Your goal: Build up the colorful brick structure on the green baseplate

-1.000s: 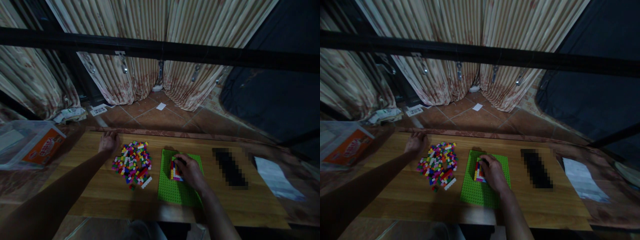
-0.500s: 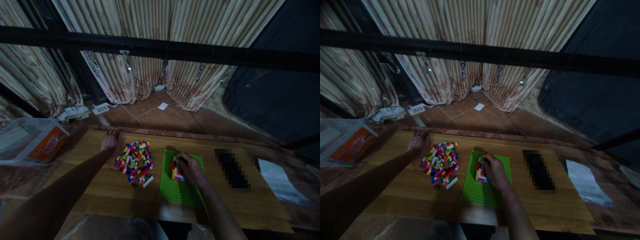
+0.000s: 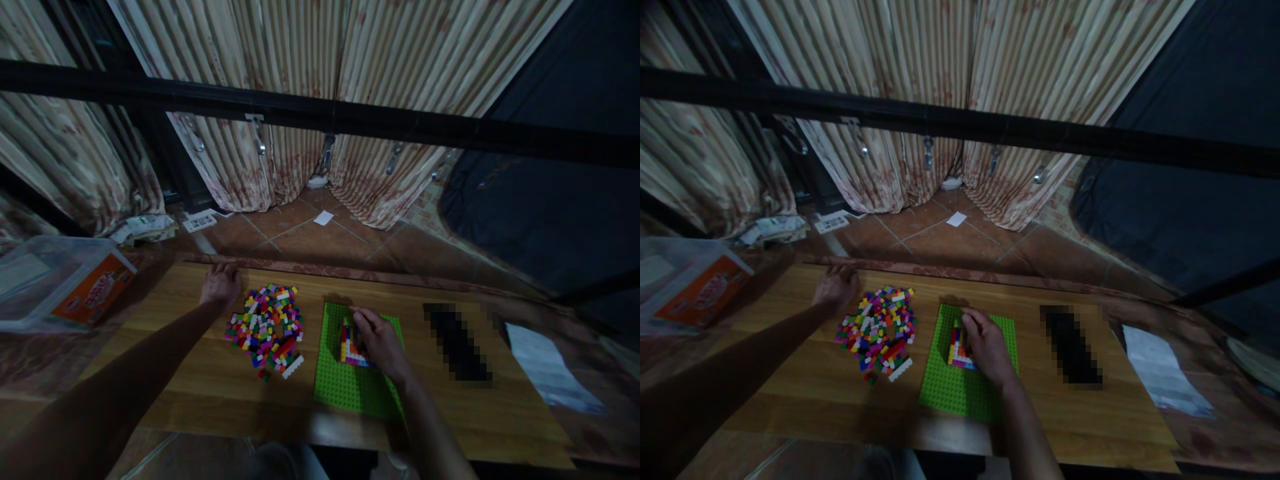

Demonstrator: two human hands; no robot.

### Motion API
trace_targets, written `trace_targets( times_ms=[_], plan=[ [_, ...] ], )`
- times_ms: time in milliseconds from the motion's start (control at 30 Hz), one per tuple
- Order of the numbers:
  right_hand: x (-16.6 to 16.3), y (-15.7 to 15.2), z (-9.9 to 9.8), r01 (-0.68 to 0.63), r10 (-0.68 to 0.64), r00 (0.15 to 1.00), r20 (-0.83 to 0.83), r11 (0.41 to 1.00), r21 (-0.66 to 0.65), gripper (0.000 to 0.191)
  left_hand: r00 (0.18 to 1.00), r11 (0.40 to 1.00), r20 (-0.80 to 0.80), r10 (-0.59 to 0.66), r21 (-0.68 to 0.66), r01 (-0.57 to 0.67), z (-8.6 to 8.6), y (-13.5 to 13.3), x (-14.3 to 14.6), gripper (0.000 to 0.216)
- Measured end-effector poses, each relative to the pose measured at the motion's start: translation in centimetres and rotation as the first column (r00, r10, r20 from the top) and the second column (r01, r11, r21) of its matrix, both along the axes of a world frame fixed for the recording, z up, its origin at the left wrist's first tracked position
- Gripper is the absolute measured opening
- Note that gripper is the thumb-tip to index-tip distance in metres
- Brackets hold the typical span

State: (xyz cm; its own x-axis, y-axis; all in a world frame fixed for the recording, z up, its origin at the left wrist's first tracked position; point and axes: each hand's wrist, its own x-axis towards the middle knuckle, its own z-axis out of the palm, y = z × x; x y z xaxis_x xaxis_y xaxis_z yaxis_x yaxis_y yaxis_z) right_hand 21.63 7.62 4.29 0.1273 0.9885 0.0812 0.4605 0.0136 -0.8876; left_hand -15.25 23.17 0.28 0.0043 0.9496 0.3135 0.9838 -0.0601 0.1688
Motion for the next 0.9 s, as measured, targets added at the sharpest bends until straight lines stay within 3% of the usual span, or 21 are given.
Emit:
trace_targets(
  times_ms=[233,667,767,867,900],
  plan=[
    [-1.0,0.4,0.0,-0.010,0.017,0.981,0.196,0.999,-0.037,0.047,1.000,1.000,-0.023,0.012,0.023,-0.011,-0.1,-0.1,0.0,0.033],
    [-0.8,0.5,-1.1,-0.012,0.022,0.976,0.218,0.999,-0.048,0.042,1.000,0.999,0.009,0.015,-0.037,-0.014,0.4,-0.3,0.3,0.029],
    [-1.2,-0.1,-0.3,0.024,-0.048,0.944,0.326,0.997,0.078,0.040,1.000,0.999,0.006,0.013,-0.037,-0.013,0.6,-0.5,0.4,0.031],
    [-2.7,-1.6,1.2,0.076,-0.213,0.884,0.417,0.944,0.322,0.032,1.000,0.999,-0.001,0.021,-0.027,-0.021,0.7,-0.6,0.5,0.033],
    [-3.5,-2.2,1.6,0.037,-0.205,0.878,0.432,0.929,0.367,0.028,1.000,0.999,0.002,0.021,-0.025,-0.021,0.7,-0.6,0.5,0.033]
  ],
)
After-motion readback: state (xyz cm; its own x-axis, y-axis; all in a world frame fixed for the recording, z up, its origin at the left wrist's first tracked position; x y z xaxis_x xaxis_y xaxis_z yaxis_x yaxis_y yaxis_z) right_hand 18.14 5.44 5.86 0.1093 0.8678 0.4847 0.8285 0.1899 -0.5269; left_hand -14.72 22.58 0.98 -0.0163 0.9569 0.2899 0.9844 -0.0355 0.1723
